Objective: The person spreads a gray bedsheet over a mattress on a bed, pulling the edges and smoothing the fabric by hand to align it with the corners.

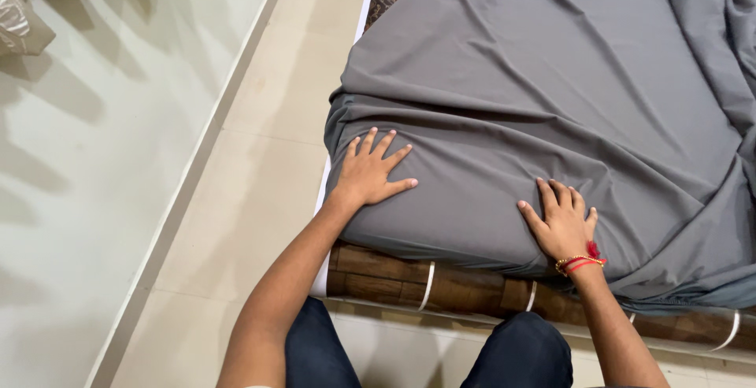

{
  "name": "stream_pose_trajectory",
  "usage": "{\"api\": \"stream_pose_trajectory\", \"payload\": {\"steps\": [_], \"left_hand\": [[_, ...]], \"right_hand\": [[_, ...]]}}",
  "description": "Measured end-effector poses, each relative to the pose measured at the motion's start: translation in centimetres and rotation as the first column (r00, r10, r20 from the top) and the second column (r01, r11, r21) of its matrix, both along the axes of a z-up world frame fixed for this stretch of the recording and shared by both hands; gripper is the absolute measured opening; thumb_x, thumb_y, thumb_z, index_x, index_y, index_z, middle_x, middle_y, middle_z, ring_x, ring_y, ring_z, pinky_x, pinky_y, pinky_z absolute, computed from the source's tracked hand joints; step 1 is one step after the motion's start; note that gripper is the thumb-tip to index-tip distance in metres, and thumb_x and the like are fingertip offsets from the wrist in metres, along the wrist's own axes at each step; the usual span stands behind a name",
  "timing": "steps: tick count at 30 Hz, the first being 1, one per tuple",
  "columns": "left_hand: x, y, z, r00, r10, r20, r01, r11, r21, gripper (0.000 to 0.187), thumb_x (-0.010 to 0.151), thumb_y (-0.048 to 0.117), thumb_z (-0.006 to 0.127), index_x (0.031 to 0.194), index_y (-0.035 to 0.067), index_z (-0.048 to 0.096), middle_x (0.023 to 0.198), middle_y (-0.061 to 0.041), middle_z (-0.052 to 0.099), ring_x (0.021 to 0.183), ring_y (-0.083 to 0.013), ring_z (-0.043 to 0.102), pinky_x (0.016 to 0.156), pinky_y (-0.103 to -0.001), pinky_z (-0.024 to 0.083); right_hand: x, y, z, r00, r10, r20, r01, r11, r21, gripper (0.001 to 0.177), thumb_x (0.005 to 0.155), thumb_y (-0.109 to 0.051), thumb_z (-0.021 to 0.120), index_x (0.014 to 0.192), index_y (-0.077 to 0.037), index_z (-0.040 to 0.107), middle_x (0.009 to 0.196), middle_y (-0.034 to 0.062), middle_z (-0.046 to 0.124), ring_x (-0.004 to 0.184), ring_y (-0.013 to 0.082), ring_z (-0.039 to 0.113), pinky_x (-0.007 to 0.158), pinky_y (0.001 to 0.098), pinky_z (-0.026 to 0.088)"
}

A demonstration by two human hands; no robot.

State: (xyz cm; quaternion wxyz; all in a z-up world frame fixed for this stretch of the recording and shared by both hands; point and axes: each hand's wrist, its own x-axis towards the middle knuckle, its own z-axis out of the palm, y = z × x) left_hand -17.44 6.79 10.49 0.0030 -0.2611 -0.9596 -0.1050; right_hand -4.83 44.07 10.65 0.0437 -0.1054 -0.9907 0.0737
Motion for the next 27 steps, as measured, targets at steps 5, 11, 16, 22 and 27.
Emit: {"api": "stream_pose_trajectory", "payload": {"steps": [5, 11, 16, 22, 27], "left_hand": [[-2.2, -0.7, -0.9, 0.999, 0.043, -0.015, -0.043, 0.999, 0.031, 0.077, 0.09, 0.078, 0.044, 0.155, 0.036, 0.042, 0.167, -0.006, 0.027, 0.154, -0.0368, 0.018, 0.121, -0.065, 0.013], [-7.9, 0.5, -1.1, 0.988, 0.138, 0.075, -0.143, 0.988, 0.065, 0.075, 0.09, 0.074, 0.044, 0.156, 0.038, 0.039, 0.168, 0.0, 0.024, 0.155, -0.0349, 0.017, 0.117, -0.067, 0.021], [-8.7, -0.4, -1.8, 0.997, 0.068, -0.022, -0.061, 0.973, 0.224, 0.059, 0.092, 0.058, 0.055, 0.141, 0.025, 0.054, 0.157, -0.005, 0.042, 0.145, -0.033, 0.032, 0.113, -0.065, 0.025], [1.8, -7.1, -2.9, 0.895, 0.445, 0.006, -0.23, 0.451, 0.863, 0.027, 0.095, 0.033, 0.069, 0.095, 0.007, 0.073, 0.092, -0.005, 0.075, 0.087, -0.0199, 0.074, 0.086, -0.037, 0.058], [10.5, -9.3, -3.5, 0.928, 0.299, 0.224, -0.35, 0.49, 0.798, 0.066, 0.083, 0.041, 0.081, 0.134, 0.007, 0.056, 0.134, -0.017, 0.061, 0.118, -0.0323, 0.063, 0.095, -0.041, 0.054]], "right_hand": [[-1.0, 0.8, 0.2, 0.993, -0.002, 0.12, 0.0, 1.0, 0.019, 0.076, 0.09, -0.072, 0.042, 0.157, -0.036, 0.036, 0.169, 0.0006, 0.024, 0.155, 0.0323, 0.019, 0.111, 0.0782, 0.014], [-4.2, 1.7, 1.3, 0.963, -0.072, 0.258, 0.073, 0.997, 0.006, 0.084, 0.084, -0.079, 0.041, 0.158, -0.042, 0.028, 0.172, -0.005, 0.013, 0.158, 0.0288, 0.008, 0.113, 0.0792, 0.008], [-5.4, 2.9, 0.4, 0.96, -0.05, 0.275, 0.058, 0.998, -0.022, 0.088, 0.082, -0.081, 0.041, 0.159, -0.042, 0.023, 0.172, -0.0044, 0.008, 0.158, 0.0284, 0.005, 0.112, 0.08, 0.005], [-5.0, 5.3, 1.3, 0.99, 0.033, 0.136, 0.01, 0.955, -0.298, 0.074, 0.091, -0.074, 0.035, 0.154, -0.035, 0.04, 0.169, -0.0011, 0.024, 0.157, 0.027, 0.016, 0.113, 0.0789, 0.0], [3.4, 1.5, 2.4, 0.833, -0.047, -0.551, -0.09, 0.972, -0.219, 0.041, 0.102, -0.041, 0.061, 0.133, -0.014, 0.064, 0.147, 0.0079, 0.061, 0.142, 0.0289, 0.051, 0.12, 0.0603, 0.027]]}}
